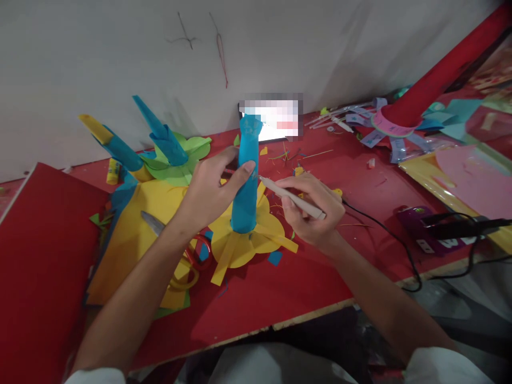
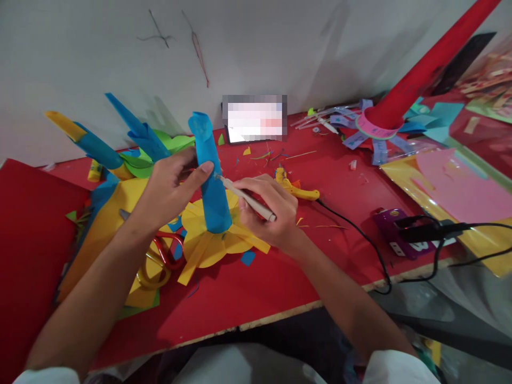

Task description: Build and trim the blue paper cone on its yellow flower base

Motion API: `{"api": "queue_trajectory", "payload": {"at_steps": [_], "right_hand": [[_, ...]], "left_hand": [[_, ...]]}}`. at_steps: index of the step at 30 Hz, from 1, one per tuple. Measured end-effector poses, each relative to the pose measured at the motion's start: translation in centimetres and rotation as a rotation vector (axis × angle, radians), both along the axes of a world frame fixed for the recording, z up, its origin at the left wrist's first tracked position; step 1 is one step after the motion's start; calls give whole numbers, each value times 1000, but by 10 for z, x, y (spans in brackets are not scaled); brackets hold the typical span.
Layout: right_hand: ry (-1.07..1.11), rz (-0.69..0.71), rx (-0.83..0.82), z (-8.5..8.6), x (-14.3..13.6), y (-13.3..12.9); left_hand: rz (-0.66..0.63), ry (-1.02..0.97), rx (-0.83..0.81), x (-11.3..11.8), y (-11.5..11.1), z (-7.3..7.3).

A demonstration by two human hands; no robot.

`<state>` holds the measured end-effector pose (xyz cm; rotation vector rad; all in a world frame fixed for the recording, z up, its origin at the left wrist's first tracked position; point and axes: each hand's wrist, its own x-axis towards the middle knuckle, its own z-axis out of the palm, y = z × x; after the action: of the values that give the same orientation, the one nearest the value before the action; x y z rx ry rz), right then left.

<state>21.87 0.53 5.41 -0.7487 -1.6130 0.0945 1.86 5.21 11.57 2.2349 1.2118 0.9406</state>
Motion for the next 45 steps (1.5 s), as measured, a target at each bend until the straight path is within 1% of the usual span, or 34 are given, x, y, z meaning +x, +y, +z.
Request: {"api": "queue_trajectory", "payload": {"at_steps": [6, 14, 19, 26, 33, 36, 40, 43, 45], "right_hand": [[4, -17, -9, -1, 0, 0], [28, 2, -9, 0, 0, 1], [3, -9, 3, -1, 1, 0], [-17, 4, 8, -3, 0, 0], [5, 24, 21, 0, -1, -1], [74, -19, 28, -2, 0, 0], [178, -102, -6, -9, 3, 1], [215, -153, -53, -11, 4, 0], [222, -187, -75, -11, 5, -1]], "left_hand": [[-13, -14, 2, 1, 0, -1], [-8, 4, 0, 1, 0, 1], [1, 3, -24, 0, -1, 1], [-2, 19, -3, 1, -2, 2], [-3, 7, -8, 1, -2, 2], [16, -24, 0, -1, -1, 1], [38, -76, 6, -4, -1, 1], [35, -120, 28, -5, -2, 3], [58, -142, 38, -5, -3, 3]]}}
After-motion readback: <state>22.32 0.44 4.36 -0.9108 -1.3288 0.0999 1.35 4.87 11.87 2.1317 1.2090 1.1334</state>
